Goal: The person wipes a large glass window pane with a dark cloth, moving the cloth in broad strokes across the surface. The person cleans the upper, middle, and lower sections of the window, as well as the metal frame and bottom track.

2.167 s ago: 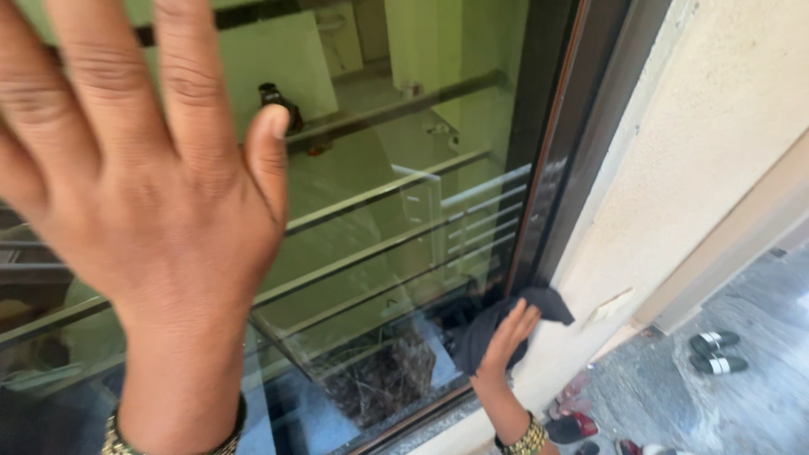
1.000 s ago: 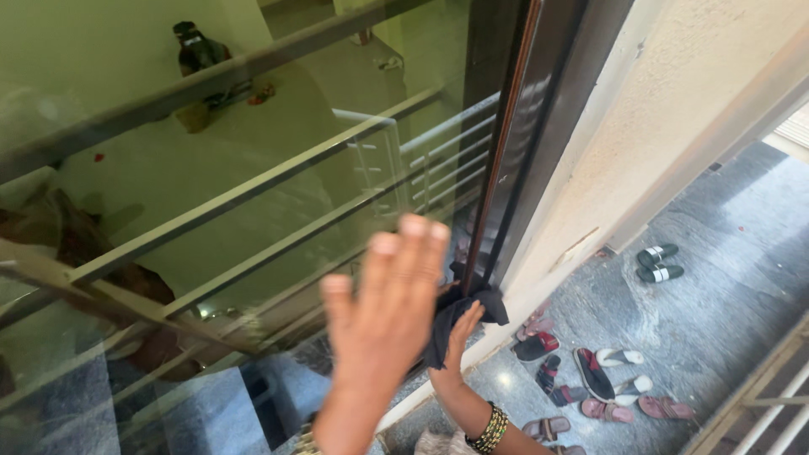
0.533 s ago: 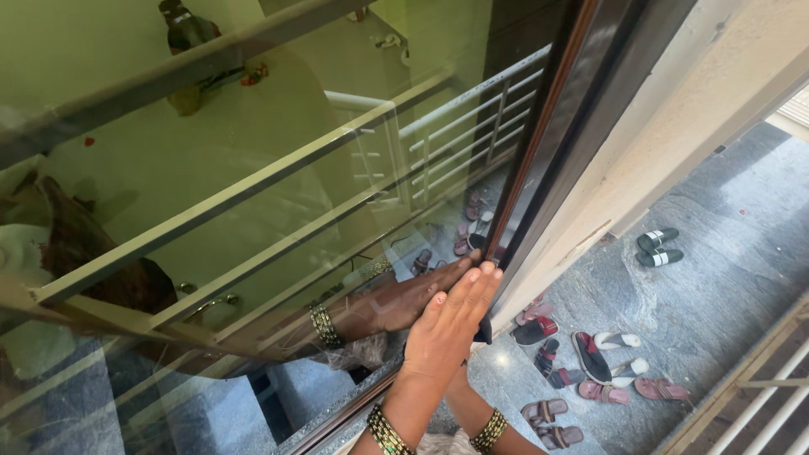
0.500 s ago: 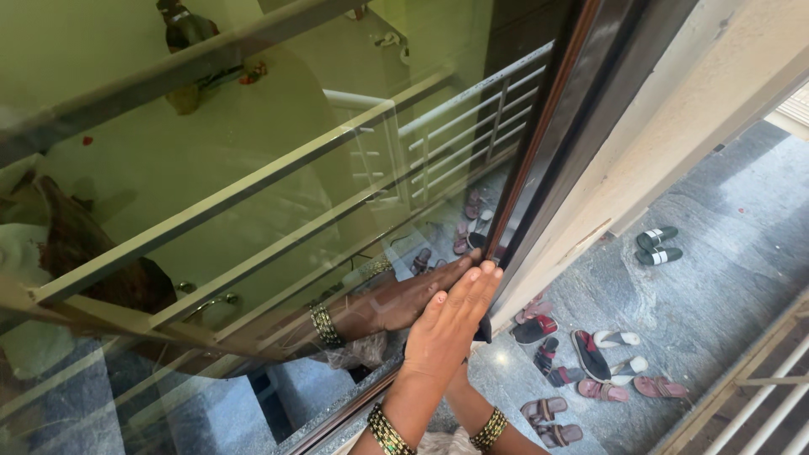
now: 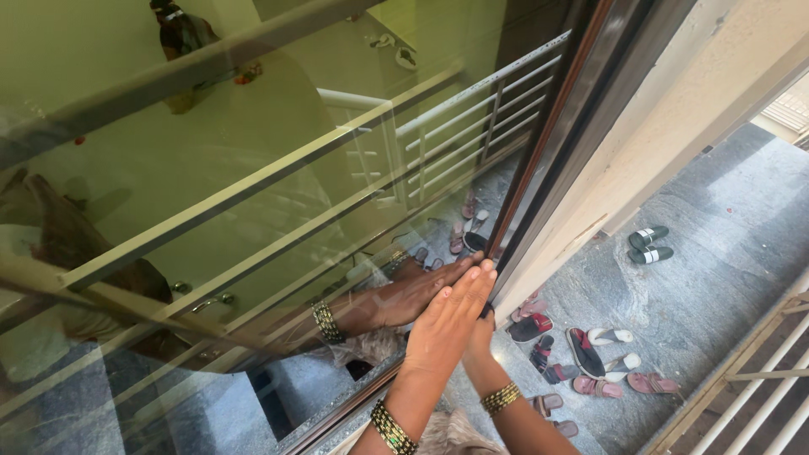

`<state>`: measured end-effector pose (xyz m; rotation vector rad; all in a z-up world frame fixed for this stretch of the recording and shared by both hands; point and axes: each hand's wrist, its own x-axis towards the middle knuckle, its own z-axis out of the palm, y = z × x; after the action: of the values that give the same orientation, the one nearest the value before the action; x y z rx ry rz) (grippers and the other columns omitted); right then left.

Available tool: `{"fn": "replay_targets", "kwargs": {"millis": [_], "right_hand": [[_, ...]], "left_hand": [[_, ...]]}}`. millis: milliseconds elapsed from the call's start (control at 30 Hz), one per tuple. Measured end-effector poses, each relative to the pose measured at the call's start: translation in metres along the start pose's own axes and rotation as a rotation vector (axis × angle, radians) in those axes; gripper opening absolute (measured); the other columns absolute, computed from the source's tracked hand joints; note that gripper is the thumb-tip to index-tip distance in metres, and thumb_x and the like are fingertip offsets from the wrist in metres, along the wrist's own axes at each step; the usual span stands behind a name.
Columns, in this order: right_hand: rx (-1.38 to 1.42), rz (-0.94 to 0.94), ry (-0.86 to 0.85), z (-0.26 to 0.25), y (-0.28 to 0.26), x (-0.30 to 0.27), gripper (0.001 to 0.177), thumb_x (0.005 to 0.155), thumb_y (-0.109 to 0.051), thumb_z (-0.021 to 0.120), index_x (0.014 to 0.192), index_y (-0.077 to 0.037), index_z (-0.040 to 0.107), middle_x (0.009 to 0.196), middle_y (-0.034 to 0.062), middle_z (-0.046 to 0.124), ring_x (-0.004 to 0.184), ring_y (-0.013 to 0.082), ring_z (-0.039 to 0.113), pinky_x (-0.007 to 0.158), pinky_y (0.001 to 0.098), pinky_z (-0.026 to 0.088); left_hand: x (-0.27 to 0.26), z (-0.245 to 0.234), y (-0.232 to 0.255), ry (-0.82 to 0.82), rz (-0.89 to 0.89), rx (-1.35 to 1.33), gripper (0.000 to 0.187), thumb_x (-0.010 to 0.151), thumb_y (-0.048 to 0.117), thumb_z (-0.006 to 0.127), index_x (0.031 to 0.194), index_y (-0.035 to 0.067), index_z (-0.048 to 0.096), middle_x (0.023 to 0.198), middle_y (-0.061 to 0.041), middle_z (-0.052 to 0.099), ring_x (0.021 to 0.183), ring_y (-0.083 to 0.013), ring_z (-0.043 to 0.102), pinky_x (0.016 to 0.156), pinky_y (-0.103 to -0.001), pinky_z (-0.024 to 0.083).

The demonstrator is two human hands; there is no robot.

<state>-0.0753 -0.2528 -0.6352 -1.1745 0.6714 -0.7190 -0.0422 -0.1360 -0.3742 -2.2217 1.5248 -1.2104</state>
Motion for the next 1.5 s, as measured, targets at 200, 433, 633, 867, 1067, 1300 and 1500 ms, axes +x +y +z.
{"fn": "replay_targets", "kwargs": {"millis": [200,433,633,867,1067,1300,1500], "right_hand": [[0.544,0.233,0.122,0.02,-0.043,-0.014,0.058,0.107,-0.034,0.019,0.157,-0.009,0.035,0.155,0.0155,0.047,0.141,0.0289,0.046,0.118,0.041,0.034],[-0.522,-0.245,0.312,0.128,-0.155,-0.095,0.057,0.108,-0.026,0.03,0.159,-0.002,0.024,0.167,0.0176,0.027,0.152,0.03,0.028,0.122,0.0384,0.023],[-0.571,-0.331,0.358,0.155,-0.118,-0.135,0.053,0.108,-0.021,0.036,0.153,0.005,0.026,0.161,0.0223,0.028,0.146,0.0336,0.031,0.117,0.0379,0.028],[0.532,0.613,0.084,0.043,0.022,-0.029,0.026,0.101,-0.017,0.047,0.117,-0.001,0.061,0.107,0.0165,0.069,0.092,0.029,0.07,0.08,0.0436,0.059],[0.605,0.599,0.24,0.03,0.006,-0.011,0.021,0.1,-0.011,0.043,0.109,-0.004,0.06,0.096,0.013,0.068,0.085,0.0276,0.069,0.076,0.0416,0.059],[0.49,0.304,0.158,0.052,-0.058,-0.034,0.037,0.09,0.005,0.041,0.123,-0.006,0.055,0.103,0.0092,0.065,0.09,0.023,0.065,0.079,0.0384,0.056],[0.217,-0.025,0.138,0.082,-0.133,-0.078,0.075,0.089,0.003,0.047,0.158,-0.009,0.023,0.155,0.0143,0.031,0.137,0.0258,0.033,0.11,0.0343,0.031]], "left_hand": [[-0.016,-0.001,-0.007,-0.042,0.058,-0.019,0.064,0.103,0.032,0.041,0.164,0.014,0.031,0.173,0.004,0.019,0.158,-0.0126,0.01,0.126,-0.042,-0.005],[-0.047,0.005,-0.005,-0.043,0.024,-0.08,0.064,0.104,0.032,0.04,0.164,0.013,0.032,0.173,0.005,0.021,0.158,-0.0104,0.013,0.127,-0.036,0.002],[-0.085,0.011,-0.007,-0.117,0.027,-0.105,0.063,0.099,0.026,0.042,0.16,0.013,0.035,0.171,0.007,0.023,0.156,-0.0085,0.016,0.125,-0.034,0.007],[-0.126,0.009,-0.013,-0.198,-0.012,-0.237,0.065,0.093,0.018,0.046,0.157,0.008,0.038,0.168,0.004,0.029,0.153,-0.0105,0.025,0.122,-0.034,0.014],[-0.153,0.008,-0.013,-0.238,-0.103,-0.33,0.068,0.089,0.016,0.048,0.156,0.008,0.039,0.165,0.003,0.034,0.148,-0.0119,0.032,0.119,-0.035,0.021],[-0.175,0.013,0.0,-0.18,-0.224,-0.36,0.059,0.09,0.024,0.054,0.148,0.011,0.051,0.164,0.002,0.035,0.147,-0.0151,0.034,0.119,-0.041,0.021],[-0.194,0.008,0.007,-0.28,-0.309,-0.559,0.072,0.075,0.036,0.073,0.14,0.011,0.057,0.162,-0.006,0.033,0.147,-0.0232,0.031,0.116,-0.052,0.022]]}}
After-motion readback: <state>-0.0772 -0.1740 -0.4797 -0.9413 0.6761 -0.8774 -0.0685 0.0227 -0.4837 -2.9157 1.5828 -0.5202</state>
